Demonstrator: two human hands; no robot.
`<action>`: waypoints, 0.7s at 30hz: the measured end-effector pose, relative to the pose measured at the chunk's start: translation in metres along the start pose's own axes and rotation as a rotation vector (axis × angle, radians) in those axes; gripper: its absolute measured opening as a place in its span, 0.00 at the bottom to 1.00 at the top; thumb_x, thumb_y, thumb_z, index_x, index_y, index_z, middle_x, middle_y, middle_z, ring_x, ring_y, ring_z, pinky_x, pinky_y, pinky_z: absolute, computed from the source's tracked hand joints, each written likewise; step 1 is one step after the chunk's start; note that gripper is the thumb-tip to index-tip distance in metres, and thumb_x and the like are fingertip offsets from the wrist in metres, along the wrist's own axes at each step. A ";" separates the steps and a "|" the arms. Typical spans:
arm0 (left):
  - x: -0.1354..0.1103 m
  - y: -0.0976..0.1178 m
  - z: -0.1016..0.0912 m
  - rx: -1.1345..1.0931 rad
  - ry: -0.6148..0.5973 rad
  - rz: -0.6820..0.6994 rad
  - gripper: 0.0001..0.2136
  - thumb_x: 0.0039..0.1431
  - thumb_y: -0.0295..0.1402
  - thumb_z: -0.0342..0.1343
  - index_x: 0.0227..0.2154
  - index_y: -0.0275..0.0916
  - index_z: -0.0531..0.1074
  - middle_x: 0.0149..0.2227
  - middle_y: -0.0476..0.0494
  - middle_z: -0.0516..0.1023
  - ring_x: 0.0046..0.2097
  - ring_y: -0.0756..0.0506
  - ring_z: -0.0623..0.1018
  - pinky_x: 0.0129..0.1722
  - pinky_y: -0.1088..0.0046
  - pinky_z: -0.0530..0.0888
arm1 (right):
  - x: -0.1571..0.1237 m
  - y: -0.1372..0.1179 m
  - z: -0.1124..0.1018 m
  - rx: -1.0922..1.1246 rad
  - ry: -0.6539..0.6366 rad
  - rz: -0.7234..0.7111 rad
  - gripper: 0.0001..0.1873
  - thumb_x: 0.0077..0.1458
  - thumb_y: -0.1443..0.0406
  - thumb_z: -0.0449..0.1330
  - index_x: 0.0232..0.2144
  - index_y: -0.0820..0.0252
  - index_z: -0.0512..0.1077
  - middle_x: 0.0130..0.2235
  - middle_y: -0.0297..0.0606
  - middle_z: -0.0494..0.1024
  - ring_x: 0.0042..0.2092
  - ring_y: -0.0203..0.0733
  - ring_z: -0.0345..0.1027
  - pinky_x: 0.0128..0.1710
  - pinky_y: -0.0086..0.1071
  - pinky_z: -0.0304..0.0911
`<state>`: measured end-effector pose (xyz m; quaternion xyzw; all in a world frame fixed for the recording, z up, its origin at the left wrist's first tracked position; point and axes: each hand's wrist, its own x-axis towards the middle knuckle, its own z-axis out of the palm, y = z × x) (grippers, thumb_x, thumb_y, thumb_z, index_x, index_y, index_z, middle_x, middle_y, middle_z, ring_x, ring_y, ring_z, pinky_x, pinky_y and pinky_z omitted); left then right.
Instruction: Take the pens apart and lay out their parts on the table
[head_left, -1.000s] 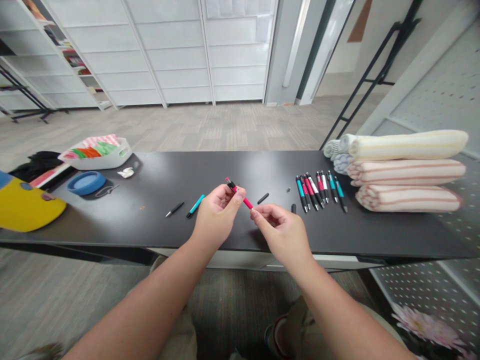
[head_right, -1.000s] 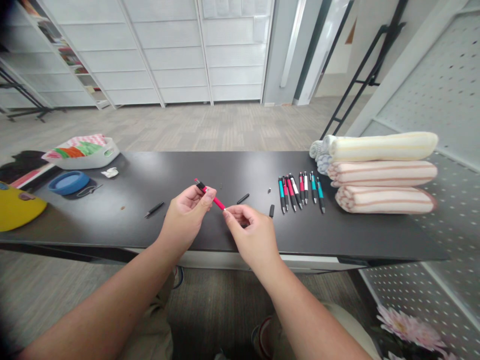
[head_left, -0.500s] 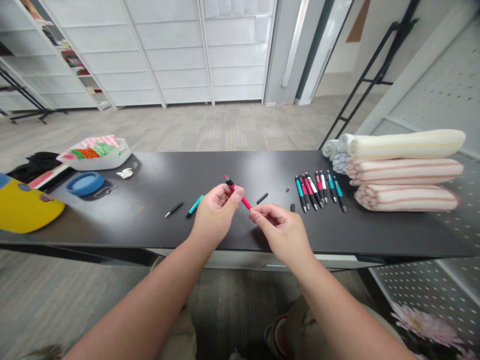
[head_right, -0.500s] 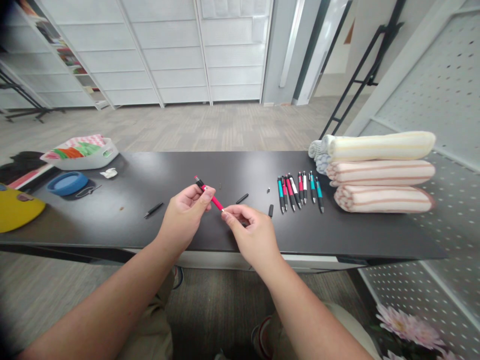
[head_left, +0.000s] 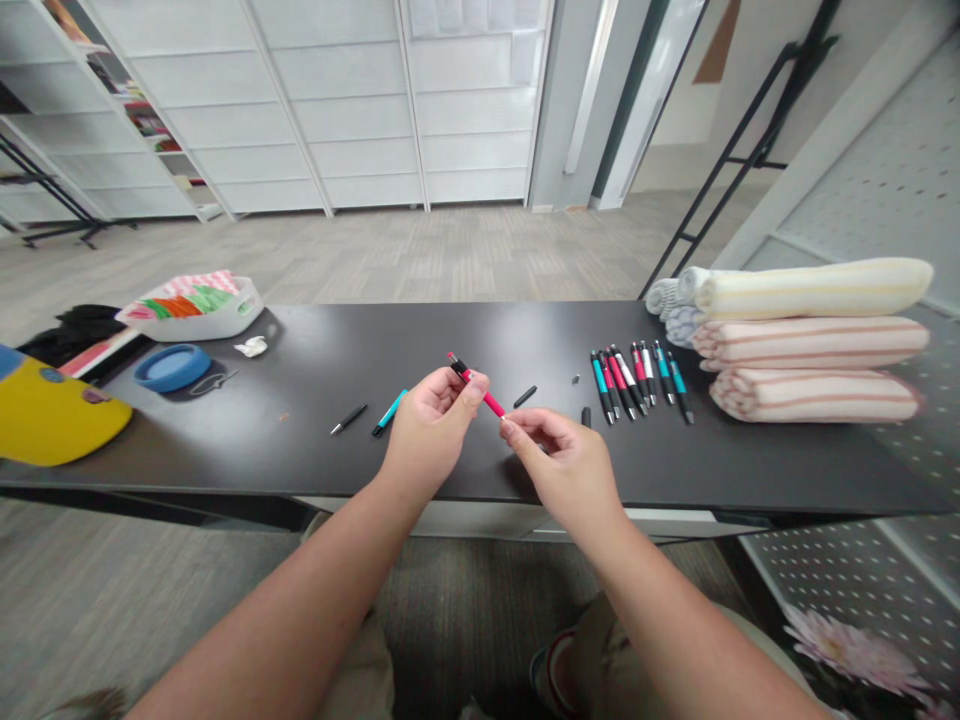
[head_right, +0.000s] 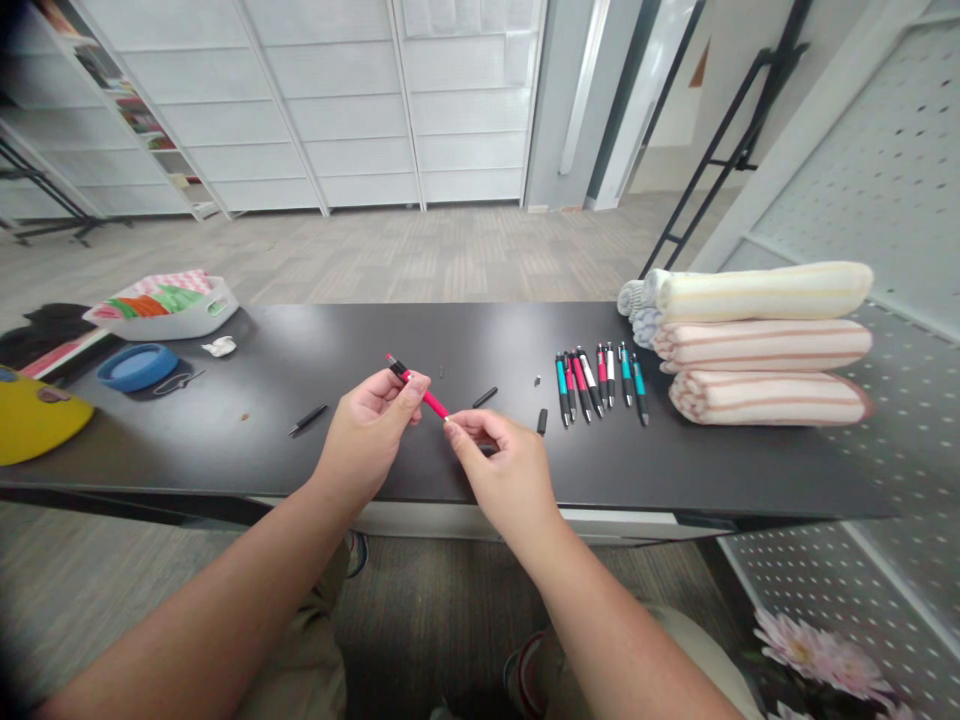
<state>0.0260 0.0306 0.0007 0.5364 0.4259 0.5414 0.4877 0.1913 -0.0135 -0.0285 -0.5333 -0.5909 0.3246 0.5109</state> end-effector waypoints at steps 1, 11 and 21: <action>0.000 0.000 0.000 -0.006 0.002 0.000 0.14 0.63 0.45 0.66 0.36 0.37 0.77 0.28 0.51 0.72 0.30 0.52 0.69 0.31 0.78 0.65 | 0.000 0.000 0.000 -0.012 -0.002 -0.015 0.11 0.62 0.56 0.65 0.37 0.55 0.83 0.36 0.36 0.86 0.35 0.42 0.79 0.39 0.32 0.72; 0.001 -0.004 -0.001 0.030 -0.011 0.007 0.14 0.65 0.45 0.64 0.37 0.37 0.78 0.29 0.51 0.73 0.31 0.52 0.69 0.32 0.77 0.66 | 0.000 0.001 -0.001 0.034 0.023 0.004 0.12 0.62 0.55 0.66 0.37 0.55 0.83 0.34 0.37 0.86 0.35 0.42 0.79 0.38 0.33 0.72; -0.001 0.001 -0.002 0.095 -0.029 0.021 0.16 0.63 0.47 0.64 0.37 0.37 0.80 0.30 0.49 0.77 0.33 0.50 0.73 0.36 0.75 0.70 | 0.000 0.005 -0.002 0.021 -0.004 -0.011 0.12 0.63 0.55 0.66 0.36 0.55 0.83 0.35 0.36 0.86 0.35 0.41 0.78 0.38 0.32 0.71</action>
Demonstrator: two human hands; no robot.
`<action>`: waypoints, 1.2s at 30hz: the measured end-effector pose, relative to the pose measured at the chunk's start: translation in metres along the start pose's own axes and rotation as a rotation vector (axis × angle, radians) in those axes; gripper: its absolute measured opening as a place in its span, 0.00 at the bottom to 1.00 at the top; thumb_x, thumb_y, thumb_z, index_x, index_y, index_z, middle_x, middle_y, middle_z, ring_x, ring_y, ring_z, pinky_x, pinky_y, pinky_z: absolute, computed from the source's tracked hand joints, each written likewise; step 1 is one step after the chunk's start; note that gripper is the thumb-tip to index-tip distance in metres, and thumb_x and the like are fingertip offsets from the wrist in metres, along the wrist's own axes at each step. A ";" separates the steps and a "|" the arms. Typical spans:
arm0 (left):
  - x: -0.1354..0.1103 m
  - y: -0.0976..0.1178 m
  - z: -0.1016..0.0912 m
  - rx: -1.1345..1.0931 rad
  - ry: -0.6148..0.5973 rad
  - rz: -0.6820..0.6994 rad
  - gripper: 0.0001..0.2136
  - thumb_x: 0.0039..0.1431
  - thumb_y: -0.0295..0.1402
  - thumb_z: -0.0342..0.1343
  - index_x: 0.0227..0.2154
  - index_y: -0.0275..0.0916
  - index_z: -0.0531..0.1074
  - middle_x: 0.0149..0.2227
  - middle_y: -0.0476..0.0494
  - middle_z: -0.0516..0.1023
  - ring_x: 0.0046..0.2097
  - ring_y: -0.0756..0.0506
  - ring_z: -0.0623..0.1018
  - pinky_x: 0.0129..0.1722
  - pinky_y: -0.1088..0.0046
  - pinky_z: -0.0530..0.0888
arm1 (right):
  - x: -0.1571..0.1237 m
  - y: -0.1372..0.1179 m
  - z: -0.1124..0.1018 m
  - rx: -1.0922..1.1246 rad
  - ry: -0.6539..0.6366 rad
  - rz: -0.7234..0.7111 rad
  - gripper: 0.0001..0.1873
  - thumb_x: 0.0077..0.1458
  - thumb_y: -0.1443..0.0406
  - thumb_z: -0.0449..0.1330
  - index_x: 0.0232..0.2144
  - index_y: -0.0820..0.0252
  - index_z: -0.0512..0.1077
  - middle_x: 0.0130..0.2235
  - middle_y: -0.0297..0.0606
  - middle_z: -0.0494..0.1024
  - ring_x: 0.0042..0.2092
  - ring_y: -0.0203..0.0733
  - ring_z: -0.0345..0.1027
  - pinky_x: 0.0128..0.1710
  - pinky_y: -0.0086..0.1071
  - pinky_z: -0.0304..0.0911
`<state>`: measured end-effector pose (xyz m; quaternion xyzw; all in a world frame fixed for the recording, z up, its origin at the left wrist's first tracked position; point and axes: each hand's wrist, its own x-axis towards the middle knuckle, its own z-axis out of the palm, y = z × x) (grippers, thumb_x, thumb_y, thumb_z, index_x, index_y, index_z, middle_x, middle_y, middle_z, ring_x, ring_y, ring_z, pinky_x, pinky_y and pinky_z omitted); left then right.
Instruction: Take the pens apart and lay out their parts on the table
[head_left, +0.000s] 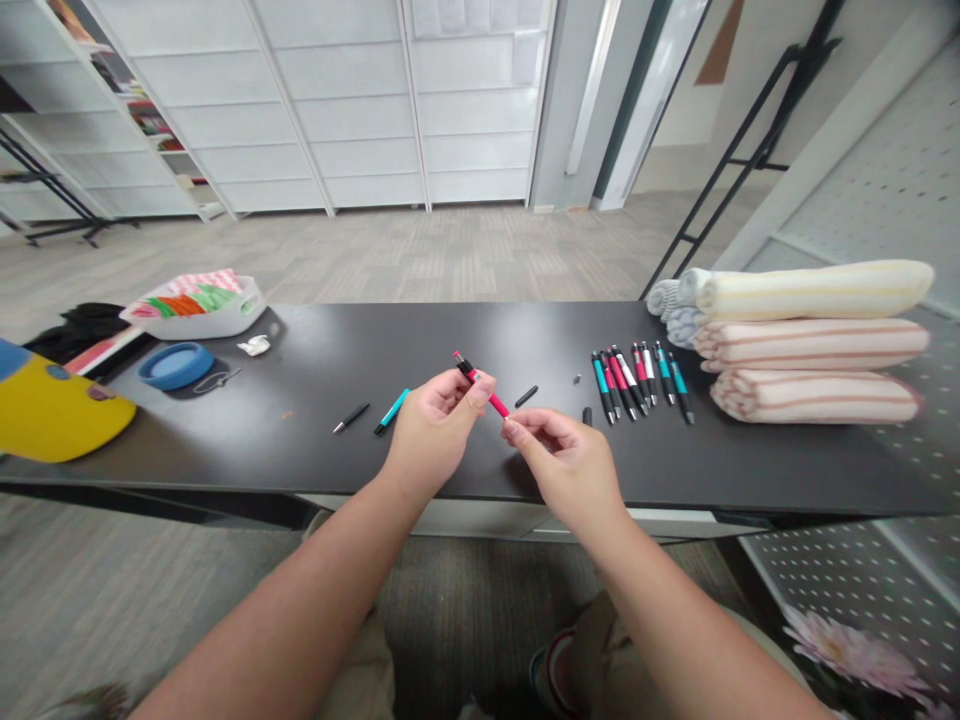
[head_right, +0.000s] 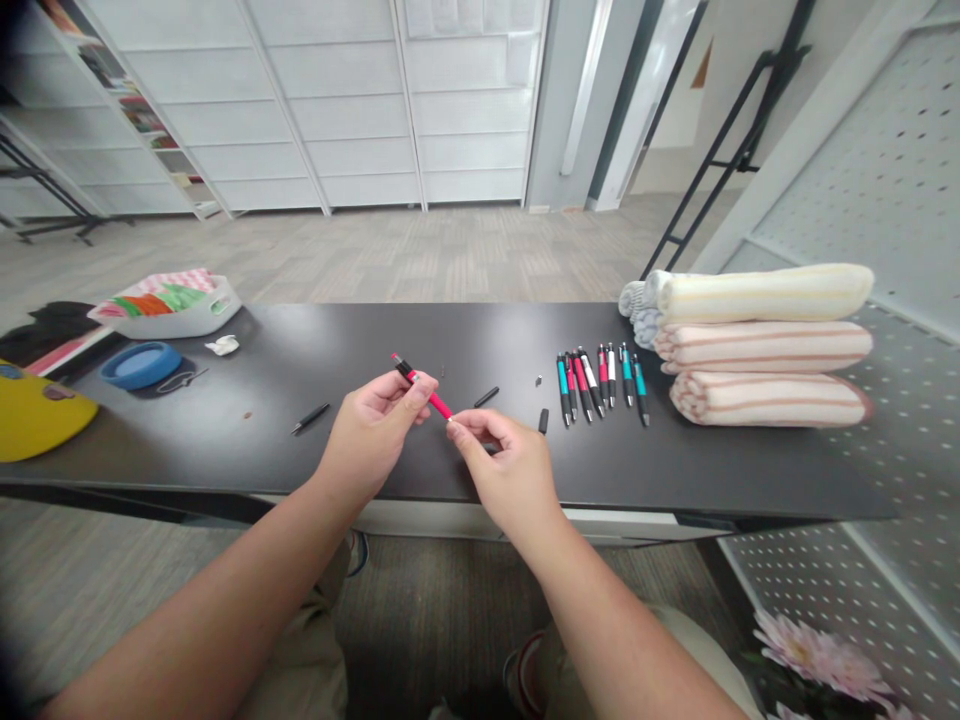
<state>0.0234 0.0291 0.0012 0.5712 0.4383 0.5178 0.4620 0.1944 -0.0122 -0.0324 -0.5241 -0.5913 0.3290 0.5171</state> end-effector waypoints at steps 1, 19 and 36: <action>0.000 0.000 0.000 0.011 0.005 -0.001 0.16 0.63 0.47 0.64 0.37 0.37 0.80 0.30 0.49 0.76 0.32 0.50 0.73 0.35 0.75 0.70 | 0.000 0.000 0.000 -0.004 -0.003 -0.007 0.11 0.62 0.55 0.66 0.36 0.55 0.83 0.35 0.36 0.86 0.35 0.41 0.78 0.38 0.32 0.71; 0.004 -0.003 0.001 -0.302 0.108 -0.088 0.17 0.57 0.45 0.70 0.39 0.36 0.80 0.31 0.48 0.78 0.31 0.52 0.74 0.33 0.77 0.70 | 0.001 -0.005 0.000 0.145 0.072 0.085 0.13 0.60 0.54 0.68 0.36 0.57 0.81 0.32 0.37 0.83 0.33 0.40 0.76 0.35 0.31 0.68; -0.007 -0.006 0.007 -0.634 -0.141 -0.351 0.12 0.56 0.36 0.73 0.35 0.34 0.78 0.32 0.44 0.80 0.31 0.53 0.73 0.34 0.77 0.70 | 0.008 -0.007 -0.015 0.274 0.233 -0.041 0.11 0.62 0.55 0.68 0.37 0.56 0.82 0.34 0.38 0.84 0.34 0.40 0.75 0.37 0.34 0.71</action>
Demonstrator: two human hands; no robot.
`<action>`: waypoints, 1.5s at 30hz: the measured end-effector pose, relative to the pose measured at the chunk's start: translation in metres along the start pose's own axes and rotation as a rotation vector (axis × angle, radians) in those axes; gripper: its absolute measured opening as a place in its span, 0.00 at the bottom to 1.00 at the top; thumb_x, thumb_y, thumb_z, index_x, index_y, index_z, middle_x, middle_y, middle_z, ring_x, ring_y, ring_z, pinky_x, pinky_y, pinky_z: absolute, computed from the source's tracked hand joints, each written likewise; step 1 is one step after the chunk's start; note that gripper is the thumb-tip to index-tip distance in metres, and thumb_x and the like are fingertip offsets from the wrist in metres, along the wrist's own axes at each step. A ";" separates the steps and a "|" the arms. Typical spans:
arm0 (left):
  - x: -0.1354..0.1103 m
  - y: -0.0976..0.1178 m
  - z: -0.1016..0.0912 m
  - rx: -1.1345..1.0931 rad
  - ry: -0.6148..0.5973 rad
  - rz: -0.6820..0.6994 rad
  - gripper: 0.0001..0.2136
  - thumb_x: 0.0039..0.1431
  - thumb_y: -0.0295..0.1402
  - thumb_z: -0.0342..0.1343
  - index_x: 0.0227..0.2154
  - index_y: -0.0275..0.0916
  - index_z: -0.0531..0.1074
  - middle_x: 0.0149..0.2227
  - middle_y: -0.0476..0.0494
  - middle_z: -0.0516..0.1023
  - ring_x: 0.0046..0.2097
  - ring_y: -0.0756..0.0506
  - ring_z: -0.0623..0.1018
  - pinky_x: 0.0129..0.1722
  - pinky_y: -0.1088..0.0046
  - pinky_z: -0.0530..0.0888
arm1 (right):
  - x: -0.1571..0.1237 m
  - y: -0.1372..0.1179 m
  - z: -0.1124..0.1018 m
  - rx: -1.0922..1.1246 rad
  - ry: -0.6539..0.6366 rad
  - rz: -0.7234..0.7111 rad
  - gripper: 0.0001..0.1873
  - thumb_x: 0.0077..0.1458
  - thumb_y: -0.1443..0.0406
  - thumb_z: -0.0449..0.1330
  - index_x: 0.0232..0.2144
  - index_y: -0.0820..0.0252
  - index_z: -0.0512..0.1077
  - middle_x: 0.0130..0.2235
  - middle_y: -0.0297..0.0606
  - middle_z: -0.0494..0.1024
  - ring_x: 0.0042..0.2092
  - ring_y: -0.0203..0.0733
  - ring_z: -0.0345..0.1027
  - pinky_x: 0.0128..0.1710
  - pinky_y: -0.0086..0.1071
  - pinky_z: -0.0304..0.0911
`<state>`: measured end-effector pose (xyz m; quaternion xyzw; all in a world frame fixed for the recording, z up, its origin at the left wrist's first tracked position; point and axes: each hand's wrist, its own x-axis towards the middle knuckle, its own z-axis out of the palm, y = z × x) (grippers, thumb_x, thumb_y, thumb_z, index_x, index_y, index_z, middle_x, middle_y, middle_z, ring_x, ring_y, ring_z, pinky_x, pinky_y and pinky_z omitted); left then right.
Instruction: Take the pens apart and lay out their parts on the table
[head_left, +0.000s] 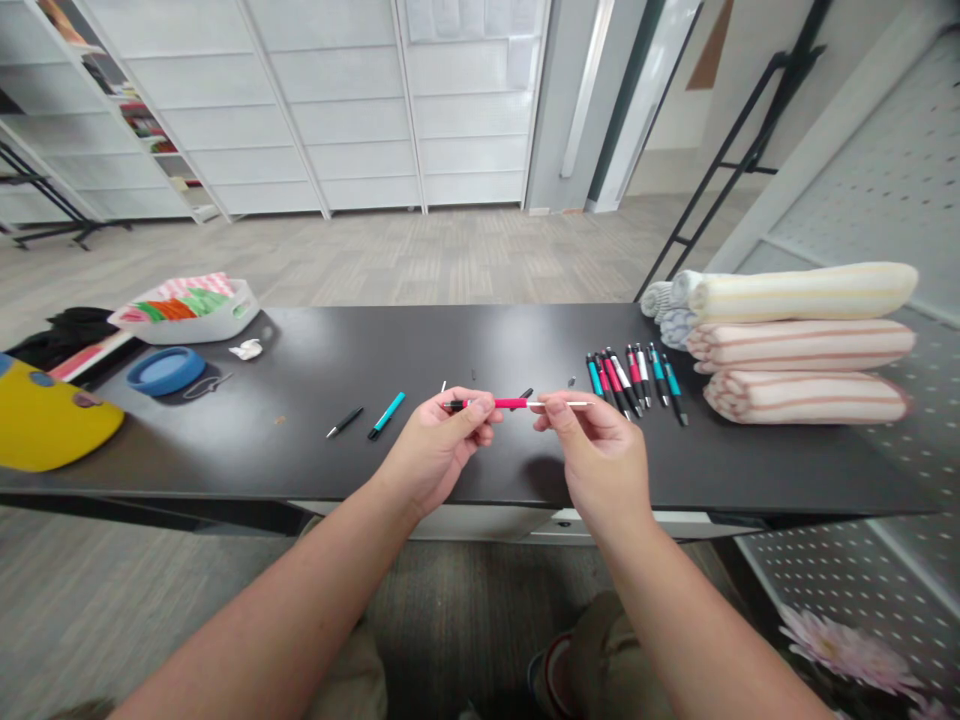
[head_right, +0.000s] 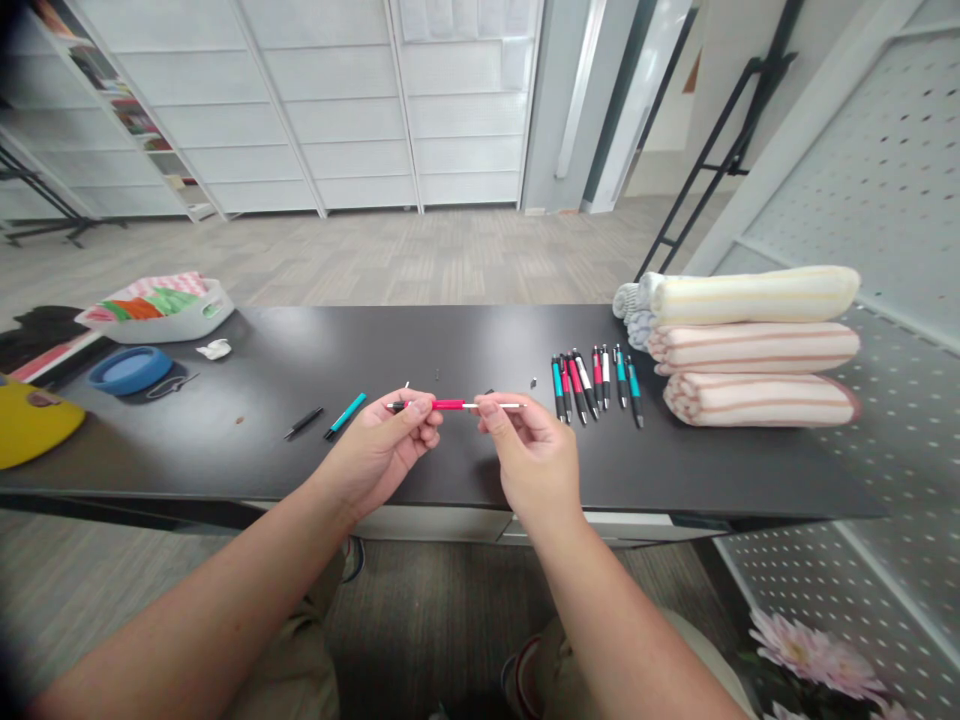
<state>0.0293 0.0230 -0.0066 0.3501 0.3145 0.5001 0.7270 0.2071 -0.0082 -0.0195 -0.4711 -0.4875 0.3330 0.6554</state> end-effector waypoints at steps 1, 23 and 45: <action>0.000 0.000 0.001 -0.007 0.003 0.005 0.12 0.56 0.35 0.73 0.35 0.34 0.78 0.32 0.44 0.80 0.30 0.53 0.73 0.34 0.77 0.70 | 0.000 -0.002 -0.001 -0.031 -0.014 -0.012 0.11 0.62 0.55 0.67 0.37 0.56 0.82 0.34 0.38 0.84 0.34 0.40 0.75 0.37 0.34 0.71; 0.000 -0.001 0.001 -0.005 0.001 -0.014 0.12 0.55 0.36 0.73 0.34 0.35 0.78 0.32 0.43 0.81 0.31 0.53 0.73 0.34 0.76 0.69 | -0.003 -0.002 0.000 -0.076 0.023 -0.018 0.13 0.63 0.53 0.66 0.37 0.56 0.82 0.34 0.38 0.83 0.32 0.40 0.73 0.33 0.33 0.70; -0.005 0.003 0.005 0.009 -0.003 -0.020 0.13 0.54 0.35 0.74 0.35 0.34 0.78 0.32 0.42 0.82 0.32 0.52 0.74 0.36 0.76 0.70 | -0.003 -0.004 0.000 -0.006 -0.004 0.013 0.14 0.63 0.52 0.66 0.36 0.56 0.81 0.31 0.36 0.80 0.29 0.38 0.71 0.30 0.32 0.68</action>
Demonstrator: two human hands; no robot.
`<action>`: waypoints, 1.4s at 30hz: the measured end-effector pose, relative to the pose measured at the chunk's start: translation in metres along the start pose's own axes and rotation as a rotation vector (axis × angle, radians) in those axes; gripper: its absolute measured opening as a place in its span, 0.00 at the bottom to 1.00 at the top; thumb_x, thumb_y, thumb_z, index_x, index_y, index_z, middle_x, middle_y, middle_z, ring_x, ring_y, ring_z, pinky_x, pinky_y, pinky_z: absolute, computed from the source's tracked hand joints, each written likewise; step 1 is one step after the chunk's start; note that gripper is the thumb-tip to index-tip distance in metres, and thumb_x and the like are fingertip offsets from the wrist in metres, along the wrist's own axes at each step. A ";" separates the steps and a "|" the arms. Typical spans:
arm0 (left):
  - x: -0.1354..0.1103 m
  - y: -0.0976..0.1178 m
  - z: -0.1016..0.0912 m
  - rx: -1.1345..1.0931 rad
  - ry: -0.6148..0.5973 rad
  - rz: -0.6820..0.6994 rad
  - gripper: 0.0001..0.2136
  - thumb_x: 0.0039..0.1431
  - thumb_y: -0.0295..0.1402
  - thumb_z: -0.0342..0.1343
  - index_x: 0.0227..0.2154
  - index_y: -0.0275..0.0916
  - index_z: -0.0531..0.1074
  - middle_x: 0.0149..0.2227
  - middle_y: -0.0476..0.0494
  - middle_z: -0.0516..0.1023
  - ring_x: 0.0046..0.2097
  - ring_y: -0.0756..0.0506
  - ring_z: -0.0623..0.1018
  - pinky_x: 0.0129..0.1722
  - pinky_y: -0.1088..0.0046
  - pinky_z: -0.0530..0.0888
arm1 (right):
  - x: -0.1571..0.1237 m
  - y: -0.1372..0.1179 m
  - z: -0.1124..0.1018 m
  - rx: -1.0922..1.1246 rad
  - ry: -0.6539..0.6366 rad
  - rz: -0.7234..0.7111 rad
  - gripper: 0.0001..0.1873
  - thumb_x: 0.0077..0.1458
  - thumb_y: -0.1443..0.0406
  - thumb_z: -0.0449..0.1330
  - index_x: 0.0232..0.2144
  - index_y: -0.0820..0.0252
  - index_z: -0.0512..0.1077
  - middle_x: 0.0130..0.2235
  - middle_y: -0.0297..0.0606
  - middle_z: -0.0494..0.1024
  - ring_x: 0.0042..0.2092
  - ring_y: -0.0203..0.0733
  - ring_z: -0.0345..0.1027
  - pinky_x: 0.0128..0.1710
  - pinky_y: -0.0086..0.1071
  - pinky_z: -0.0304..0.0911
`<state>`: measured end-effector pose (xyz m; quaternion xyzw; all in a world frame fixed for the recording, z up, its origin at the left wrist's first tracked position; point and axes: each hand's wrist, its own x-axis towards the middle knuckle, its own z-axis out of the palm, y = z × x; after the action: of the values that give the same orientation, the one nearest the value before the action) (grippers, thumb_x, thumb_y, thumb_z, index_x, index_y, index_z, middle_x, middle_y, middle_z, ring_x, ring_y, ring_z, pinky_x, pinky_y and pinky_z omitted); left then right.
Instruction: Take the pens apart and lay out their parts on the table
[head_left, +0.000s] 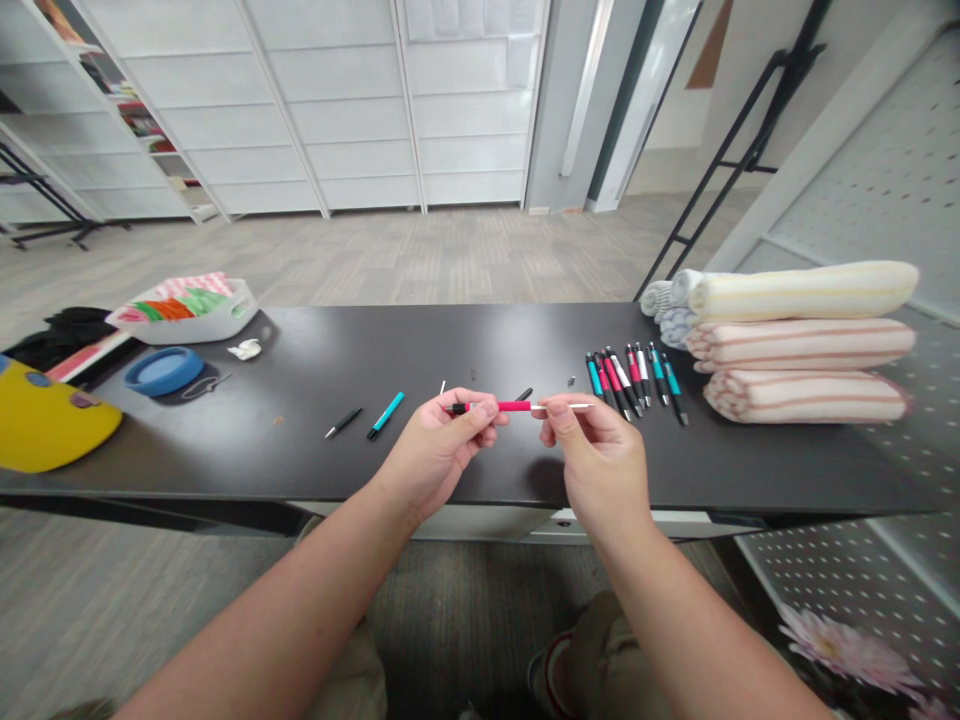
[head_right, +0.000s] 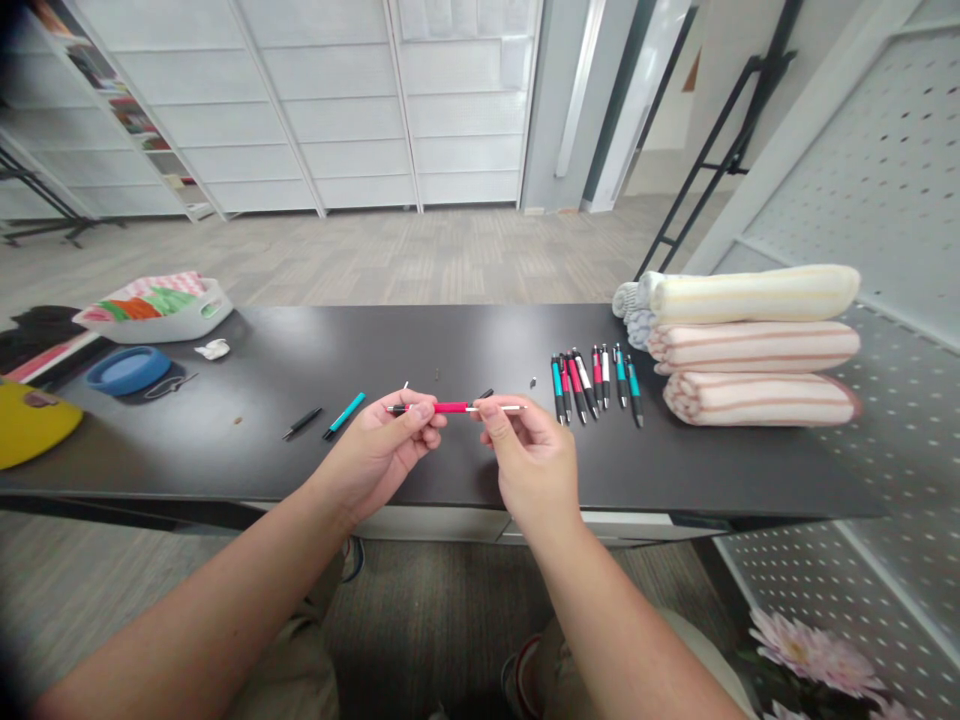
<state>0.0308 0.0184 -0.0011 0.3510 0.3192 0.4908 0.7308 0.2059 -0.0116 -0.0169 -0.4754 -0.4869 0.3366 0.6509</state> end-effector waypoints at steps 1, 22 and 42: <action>0.000 0.000 0.001 0.006 -0.002 0.000 0.13 0.54 0.34 0.74 0.35 0.34 0.78 0.32 0.42 0.82 0.32 0.52 0.75 0.36 0.76 0.70 | 0.000 -0.001 0.000 0.003 -0.014 -0.004 0.13 0.63 0.53 0.66 0.35 0.56 0.81 0.30 0.36 0.79 0.29 0.38 0.70 0.30 0.31 0.68; -0.001 0.003 0.001 0.056 0.006 0.030 0.14 0.52 0.35 0.75 0.35 0.33 0.78 0.32 0.41 0.83 0.32 0.52 0.76 0.36 0.76 0.71 | 0.000 0.009 0.002 0.071 -0.020 0.083 0.11 0.60 0.55 0.70 0.35 0.55 0.82 0.31 0.34 0.81 0.27 0.33 0.68 0.26 0.27 0.65; 0.001 0.002 0.000 0.090 0.024 0.139 0.10 0.52 0.33 0.75 0.33 0.35 0.81 0.30 0.47 0.79 0.31 0.52 0.76 0.36 0.77 0.72 | 0.001 0.010 0.007 0.397 -0.116 0.349 0.16 0.54 0.53 0.74 0.30 0.58 0.80 0.29 0.32 0.77 0.25 0.29 0.62 0.25 0.26 0.57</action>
<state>0.0301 0.0199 -0.0001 0.3987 0.3245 0.5299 0.6745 0.2000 -0.0057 -0.0257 -0.3951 -0.3587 0.5592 0.6345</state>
